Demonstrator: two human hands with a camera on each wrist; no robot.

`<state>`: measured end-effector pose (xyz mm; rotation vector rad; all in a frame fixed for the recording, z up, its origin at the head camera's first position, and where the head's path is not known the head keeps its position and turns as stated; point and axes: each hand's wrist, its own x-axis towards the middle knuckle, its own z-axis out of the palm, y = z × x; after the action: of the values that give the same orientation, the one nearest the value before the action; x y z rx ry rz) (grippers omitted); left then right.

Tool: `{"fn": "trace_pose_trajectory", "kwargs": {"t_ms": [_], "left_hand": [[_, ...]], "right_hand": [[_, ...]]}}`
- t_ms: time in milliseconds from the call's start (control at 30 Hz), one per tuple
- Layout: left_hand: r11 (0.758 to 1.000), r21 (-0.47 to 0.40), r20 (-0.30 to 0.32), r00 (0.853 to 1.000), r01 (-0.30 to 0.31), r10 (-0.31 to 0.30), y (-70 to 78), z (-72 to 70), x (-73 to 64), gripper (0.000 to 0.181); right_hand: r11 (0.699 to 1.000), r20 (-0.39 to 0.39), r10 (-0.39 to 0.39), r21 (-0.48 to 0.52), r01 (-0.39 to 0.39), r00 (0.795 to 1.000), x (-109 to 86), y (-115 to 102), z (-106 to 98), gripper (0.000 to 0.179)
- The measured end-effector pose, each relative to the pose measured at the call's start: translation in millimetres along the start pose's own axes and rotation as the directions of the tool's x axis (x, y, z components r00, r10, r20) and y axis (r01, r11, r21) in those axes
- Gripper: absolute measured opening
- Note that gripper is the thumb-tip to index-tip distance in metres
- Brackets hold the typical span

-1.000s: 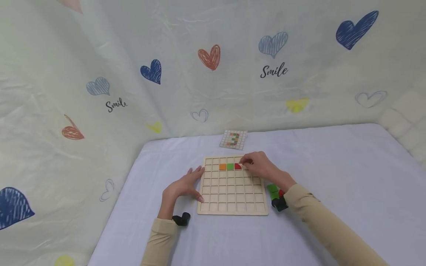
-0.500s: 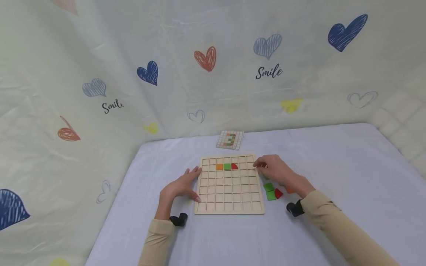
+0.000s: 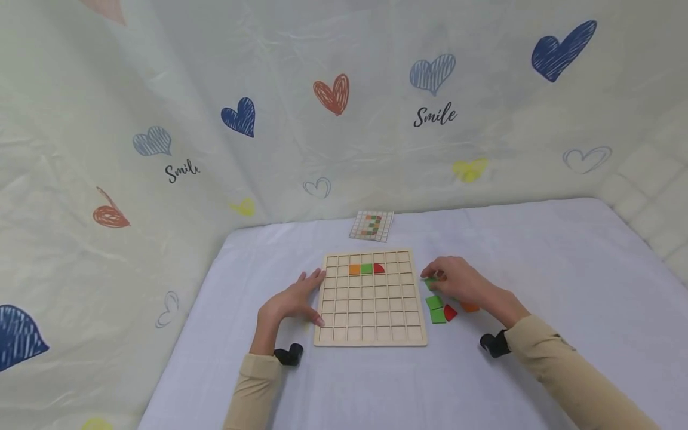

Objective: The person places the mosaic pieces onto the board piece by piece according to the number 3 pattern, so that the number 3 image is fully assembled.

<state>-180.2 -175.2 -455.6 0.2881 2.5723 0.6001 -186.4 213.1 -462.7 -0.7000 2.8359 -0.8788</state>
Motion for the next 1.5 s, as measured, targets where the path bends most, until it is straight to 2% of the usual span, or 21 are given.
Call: {"fn": "trace_pose_trajectory", "kwargs": {"t_ms": [367,533,667,800,1000,1233,1500], "left_hand": [[1.0,-0.023,-0.002,1.0,0.0,0.0,5.3,-0.8,-5.9,0.119],[1.0,-0.024,0.0,1.0,0.007,-0.007,4.4,-0.6,-5.4,0.12],[1.0,-0.016,-0.001,1.0,0.011,-0.011,3.1,0.0,-5.8,0.12],[1.0,-0.012,-0.002,1.0,0.006,-0.006,1.4,-0.1,-6.4,0.119],[1.0,-0.014,-0.003,1.0,-0.006,0.006,-2.0,0.0,-3.9,0.12],[1.0,0.008,-0.007,1.0,-0.009,0.009,-7.2,3.4,0.9,0.122],[0.999,-0.03,-0.011,1.0,-0.028,0.027,3.6,-1.6,-6.0,0.118]], "right_hand": [[1.0,0.027,0.009,-0.013,-0.009,1.0,-4.2,3,4,0.024],[1.0,0.032,0.018,0.0,-0.018,0.999,-4.1,3,6,0.025],[0.999,0.036,0.022,-0.027,-0.021,0.999,-3.6,4,7,0.027],[0.997,0.025,0.03,-0.065,-0.028,0.999,-4.9,5,5,0.027],[0.996,-0.02,0.063,-0.06,-0.064,0.998,-11.2,8,-1,0.025],[0.995,-0.06,0.05,-0.082,-0.055,0.997,-16.8,10,-5,0.023],[0.997,-0.052,0.033,-0.061,-0.037,0.998,-15.7,10,-2,0.023]]}}
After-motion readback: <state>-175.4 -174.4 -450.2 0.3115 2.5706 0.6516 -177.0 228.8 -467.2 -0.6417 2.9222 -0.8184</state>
